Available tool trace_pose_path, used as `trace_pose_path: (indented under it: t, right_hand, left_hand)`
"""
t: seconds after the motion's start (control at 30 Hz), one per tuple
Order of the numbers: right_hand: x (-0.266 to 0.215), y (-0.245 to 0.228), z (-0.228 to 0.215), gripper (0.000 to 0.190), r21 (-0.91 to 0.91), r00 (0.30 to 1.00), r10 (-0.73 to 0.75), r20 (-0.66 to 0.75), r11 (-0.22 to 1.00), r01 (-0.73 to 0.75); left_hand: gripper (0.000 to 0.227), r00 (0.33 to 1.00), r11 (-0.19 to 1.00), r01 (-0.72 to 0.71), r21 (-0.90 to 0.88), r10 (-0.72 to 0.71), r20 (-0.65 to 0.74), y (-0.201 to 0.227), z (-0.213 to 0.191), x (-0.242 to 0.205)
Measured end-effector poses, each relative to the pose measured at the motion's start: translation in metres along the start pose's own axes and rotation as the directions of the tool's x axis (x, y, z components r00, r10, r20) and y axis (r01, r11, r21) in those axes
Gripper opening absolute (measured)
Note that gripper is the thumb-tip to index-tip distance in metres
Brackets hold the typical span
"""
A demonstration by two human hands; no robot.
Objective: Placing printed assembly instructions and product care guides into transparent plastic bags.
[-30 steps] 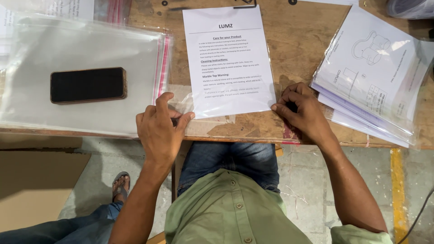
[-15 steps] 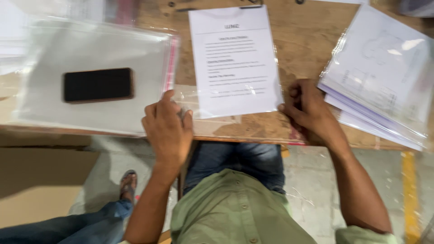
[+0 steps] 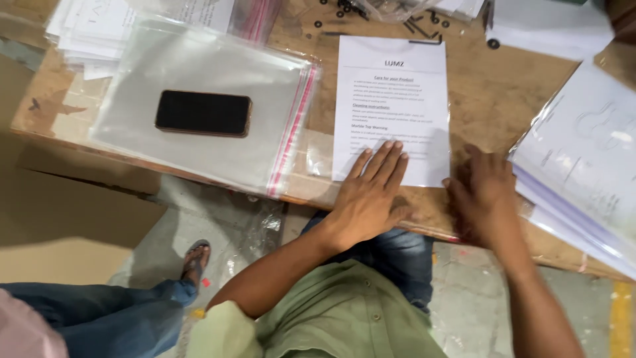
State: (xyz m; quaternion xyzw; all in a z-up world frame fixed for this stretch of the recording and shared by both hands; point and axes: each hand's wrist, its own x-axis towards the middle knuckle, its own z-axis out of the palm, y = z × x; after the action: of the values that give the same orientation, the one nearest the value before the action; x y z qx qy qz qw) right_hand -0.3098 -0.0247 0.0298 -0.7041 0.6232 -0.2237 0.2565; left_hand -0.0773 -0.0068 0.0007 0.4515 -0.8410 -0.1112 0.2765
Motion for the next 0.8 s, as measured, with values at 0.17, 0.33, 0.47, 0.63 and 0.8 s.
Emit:
trace_pose_path:
  t: [0.17, 0.33, 0.47, 0.63, 0.8]
  right_hand:
    - [0.000, -0.061, 0.059, 0.069, -0.117, 0.892, -0.452, 0.007, 0.885, 0.450]
    - [0.007, -0.047, 0.054, 0.085, -0.170, 0.938, -0.338, 0.074, 0.923, 0.346]
    - [-0.004, -0.021, 0.035, 0.093, -0.283, 0.956, -0.286, 0.070, 0.913, 0.294]
    - [0.001, -0.022, 0.020, 0.088, -0.485, 0.924, -0.358, 0.135, 0.789, 0.377]
    - [0.016, -0.023, 0.032, 0.054, -0.729, 0.810, -0.503, 0.302, 0.426, 0.536]
  left_hand:
    - [0.081, 0.970, 0.992, 0.028, 0.123, -0.057, 0.237, -0.002, -0.007, -0.002]
    - [0.097, 0.986, 0.998, -0.006, 0.068, -0.006, 0.164, -0.016, -0.015, -0.005]
    - [0.101, 0.984, 0.985, 0.091, 0.147, -0.112, 0.141, -0.050, -0.037, -0.032]
    - [0.106, 0.993, 0.969, 0.103, 0.223, -0.112, 0.031, -0.053, -0.053, -0.048]
    - [0.101, 0.998, 0.950, 0.054, 0.307, -0.058, 0.004, -0.057, -0.054, -0.040]
